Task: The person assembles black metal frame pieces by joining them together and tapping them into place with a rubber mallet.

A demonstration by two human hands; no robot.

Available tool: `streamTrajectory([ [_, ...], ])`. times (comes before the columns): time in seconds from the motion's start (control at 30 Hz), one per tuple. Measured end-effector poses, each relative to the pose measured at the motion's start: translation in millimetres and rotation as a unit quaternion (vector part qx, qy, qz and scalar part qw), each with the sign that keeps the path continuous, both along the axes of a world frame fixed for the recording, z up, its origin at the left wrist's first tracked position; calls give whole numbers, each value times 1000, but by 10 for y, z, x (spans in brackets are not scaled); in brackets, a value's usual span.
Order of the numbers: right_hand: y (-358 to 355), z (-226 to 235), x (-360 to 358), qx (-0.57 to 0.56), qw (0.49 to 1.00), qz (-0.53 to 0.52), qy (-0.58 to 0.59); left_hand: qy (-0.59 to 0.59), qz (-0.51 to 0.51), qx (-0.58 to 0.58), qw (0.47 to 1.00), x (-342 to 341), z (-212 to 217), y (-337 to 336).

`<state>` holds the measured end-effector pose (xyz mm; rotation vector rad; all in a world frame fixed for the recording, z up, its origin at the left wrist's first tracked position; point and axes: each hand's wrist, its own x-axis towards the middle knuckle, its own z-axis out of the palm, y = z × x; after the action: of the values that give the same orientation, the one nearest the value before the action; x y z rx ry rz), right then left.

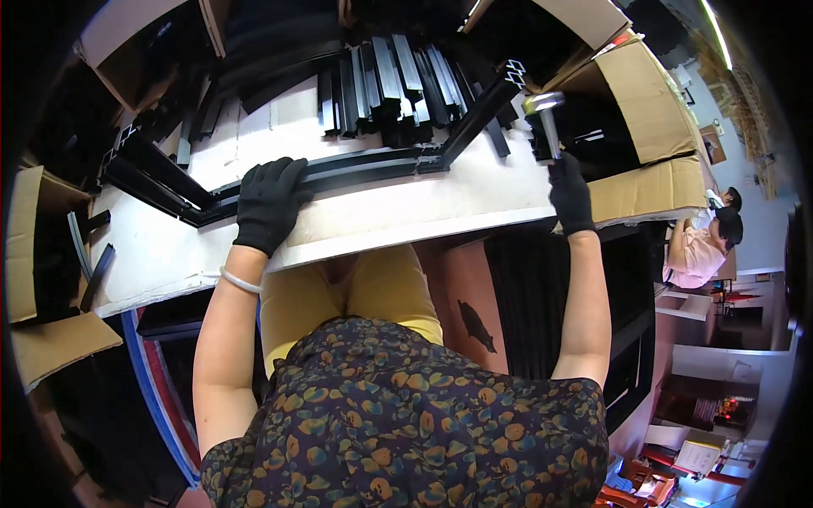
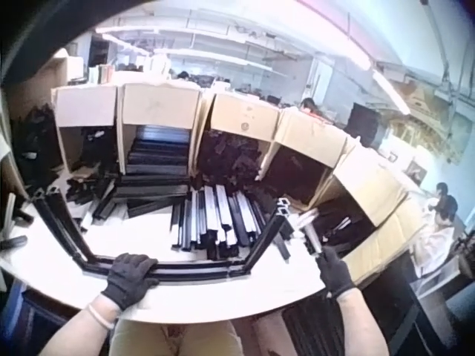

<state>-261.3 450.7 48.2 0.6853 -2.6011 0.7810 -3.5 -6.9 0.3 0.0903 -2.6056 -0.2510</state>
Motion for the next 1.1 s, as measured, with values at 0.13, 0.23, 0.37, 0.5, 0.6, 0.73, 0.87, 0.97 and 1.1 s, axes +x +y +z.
streamTrajectory([
  [0.13, -220, 1045, 425, -90, 995, -8, -28, -13, -2, 14, 1000, -8, 4, 23],
  [0.23, -555, 1644, 802, -64, 996, 33, 50, -16, 13, 21, 1000, 85, 40, 2],
  [0.37, -284, 1630, 756, 233, 944, 146, 184, -8, -6, 35, 999, -20, 49, 42],
  [0.5, -651, 1970, 865, 143, 980, 123, 56, -15, 12, 30, 999, 105, 45, -63],
  [0.6, -786, 1829, 589, 126, 975, 138, 120, 23, 5, 31, 999, 168, -21, -106],
  [0.73, -668, 2118, 177, 214, 967, 134, -15, 11, -23, 63, 998, 1, -18, 4],
  [0.87, -1523, 2397, 648, 158, 952, 255, 58, -33, 3, 69, 997, 29, 120, 132],
  [0.97, -2659, 2363, 1352, 118, 932, 340, -36, -36, 33, 76, 996, 194, 54, 35],
  [1.1, -3524, 2122, 1479, -39, 782, 546, 299, -24, 23, 84, 996, 179, 72, 29],
])
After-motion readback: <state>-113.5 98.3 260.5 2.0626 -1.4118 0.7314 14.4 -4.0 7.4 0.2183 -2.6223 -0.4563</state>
